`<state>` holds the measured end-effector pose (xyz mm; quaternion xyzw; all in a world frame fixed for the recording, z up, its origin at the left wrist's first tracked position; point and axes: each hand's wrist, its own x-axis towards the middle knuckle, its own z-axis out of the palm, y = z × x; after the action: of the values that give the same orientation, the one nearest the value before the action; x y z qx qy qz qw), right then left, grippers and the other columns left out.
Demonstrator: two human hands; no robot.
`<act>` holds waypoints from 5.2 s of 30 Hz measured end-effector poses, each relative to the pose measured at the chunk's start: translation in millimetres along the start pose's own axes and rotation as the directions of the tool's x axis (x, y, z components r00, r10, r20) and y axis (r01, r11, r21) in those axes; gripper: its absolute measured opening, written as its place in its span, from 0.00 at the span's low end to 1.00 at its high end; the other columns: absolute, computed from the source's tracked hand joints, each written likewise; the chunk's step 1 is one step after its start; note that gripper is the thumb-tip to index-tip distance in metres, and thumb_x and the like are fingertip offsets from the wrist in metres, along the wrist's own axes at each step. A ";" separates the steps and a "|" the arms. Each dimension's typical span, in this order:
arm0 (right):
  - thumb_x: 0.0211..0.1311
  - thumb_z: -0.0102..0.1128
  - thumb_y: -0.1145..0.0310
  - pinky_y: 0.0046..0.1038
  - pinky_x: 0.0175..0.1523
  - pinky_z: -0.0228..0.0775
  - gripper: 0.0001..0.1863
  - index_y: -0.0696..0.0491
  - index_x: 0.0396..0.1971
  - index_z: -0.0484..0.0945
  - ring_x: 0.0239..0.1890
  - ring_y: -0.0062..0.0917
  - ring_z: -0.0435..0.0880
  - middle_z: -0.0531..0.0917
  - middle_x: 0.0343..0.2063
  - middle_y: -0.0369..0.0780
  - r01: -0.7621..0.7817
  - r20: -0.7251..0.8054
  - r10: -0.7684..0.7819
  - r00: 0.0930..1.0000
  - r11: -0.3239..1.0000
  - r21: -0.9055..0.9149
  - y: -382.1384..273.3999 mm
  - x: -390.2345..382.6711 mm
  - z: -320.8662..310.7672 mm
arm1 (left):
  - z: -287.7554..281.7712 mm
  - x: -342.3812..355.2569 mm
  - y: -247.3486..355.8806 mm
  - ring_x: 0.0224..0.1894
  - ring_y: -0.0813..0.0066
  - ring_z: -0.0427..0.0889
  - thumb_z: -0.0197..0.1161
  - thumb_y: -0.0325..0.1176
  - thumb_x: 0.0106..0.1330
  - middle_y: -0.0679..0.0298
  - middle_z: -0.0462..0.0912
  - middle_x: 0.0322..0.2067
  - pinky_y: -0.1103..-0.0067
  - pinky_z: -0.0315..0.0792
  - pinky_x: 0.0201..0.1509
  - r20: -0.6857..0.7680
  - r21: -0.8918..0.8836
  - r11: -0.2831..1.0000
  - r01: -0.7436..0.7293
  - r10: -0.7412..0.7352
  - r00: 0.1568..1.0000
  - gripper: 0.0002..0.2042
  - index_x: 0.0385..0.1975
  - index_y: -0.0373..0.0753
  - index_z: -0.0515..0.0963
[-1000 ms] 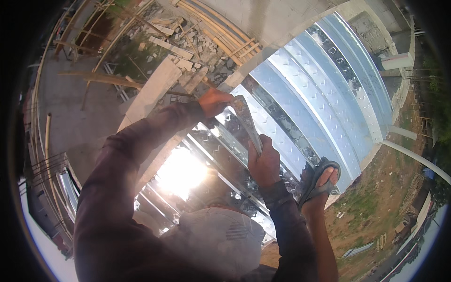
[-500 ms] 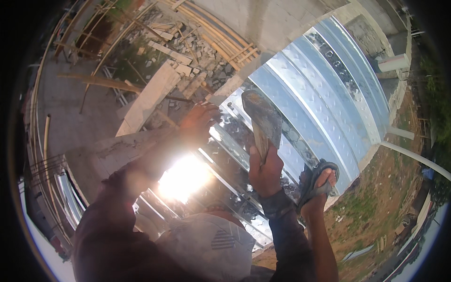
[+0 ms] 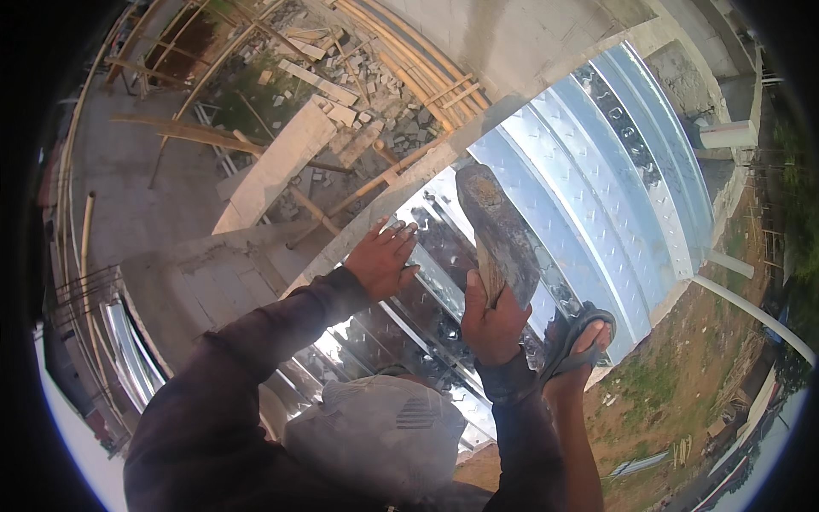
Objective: The person hammers nails into a corrugated metal roof sheet to secure it to the roof frame. They repeatedly pick nails from a white bucket and drive them into the sheet using a hammer.
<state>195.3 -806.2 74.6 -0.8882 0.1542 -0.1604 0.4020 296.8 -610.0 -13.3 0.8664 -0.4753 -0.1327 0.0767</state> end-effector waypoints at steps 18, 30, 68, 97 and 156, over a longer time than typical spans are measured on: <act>0.70 0.54 0.65 0.38 0.27 0.71 0.14 0.58 0.46 0.66 0.21 0.44 0.81 0.78 0.20 0.49 -0.182 0.322 0.247 0.914 0.959 -0.219 60.3 -12.7 28.8 | -10.8 18.1 6.9 0.68 0.59 0.66 0.51 0.47 0.71 0.51 0.70 0.63 0.59 0.50 0.75 -0.020 -0.014 0.999 -0.032 0.031 0.999 0.25 0.58 0.32 0.71; 0.70 0.52 0.61 0.37 0.28 0.72 0.13 0.55 0.43 0.67 0.20 0.34 0.77 0.78 0.23 0.44 0.007 -0.201 0.052 0.978 0.960 0.281 40.1 2.1 15.8 | 0.2 16.6 4.2 0.67 0.60 0.66 0.51 0.49 0.70 0.51 0.71 0.62 0.60 0.48 0.76 -0.048 -0.027 0.999 -0.031 0.030 0.998 0.27 0.59 0.32 0.71; 0.70 0.53 0.62 0.45 0.32 0.72 0.16 0.58 0.45 0.62 0.29 0.48 0.79 0.78 0.28 0.54 -0.058 0.102 0.051 0.993 0.996 0.066 74.1 -6.6 37.4 | -1.0 13.1 7.3 0.66 0.58 0.67 0.53 0.48 0.69 0.51 0.71 0.62 0.60 0.48 0.75 -0.083 -0.093 0.996 -0.009 0.001 0.997 0.25 0.55 0.31 0.73; 0.68 0.52 0.63 0.51 0.34 0.70 0.16 0.58 0.48 0.65 0.30 0.57 0.81 0.80 0.25 0.58 -0.122 0.295 0.209 0.932 0.950 -0.287 39.3 4.4 44.3 | 1.5 6.5 -3.7 0.65 0.58 0.67 0.55 0.46 0.68 0.52 0.73 0.59 0.60 0.51 0.75 -0.092 -0.106 0.994 0.005 -0.015 0.996 0.23 0.52 0.31 0.75; 0.60 0.62 0.54 0.44 0.48 0.73 0.22 0.58 0.42 0.81 0.41 0.48 0.84 0.84 0.36 0.54 -0.775 -0.115 0.774 0.622 0.588 -0.234 254.1 -60.5 -283.9 | -268.1 297.1 -12.7 0.42 0.56 0.84 0.66 0.24 0.50 0.47 0.84 0.41 0.69 0.76 0.49 -0.111 -0.330 0.944 -0.001 -0.037 0.993 0.25 0.52 0.25 0.74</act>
<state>-12.1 -1130.4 48.4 -0.7770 0.5448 0.0516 0.3111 540.7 -852.0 192.2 0.8519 -0.4332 -0.1607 0.2464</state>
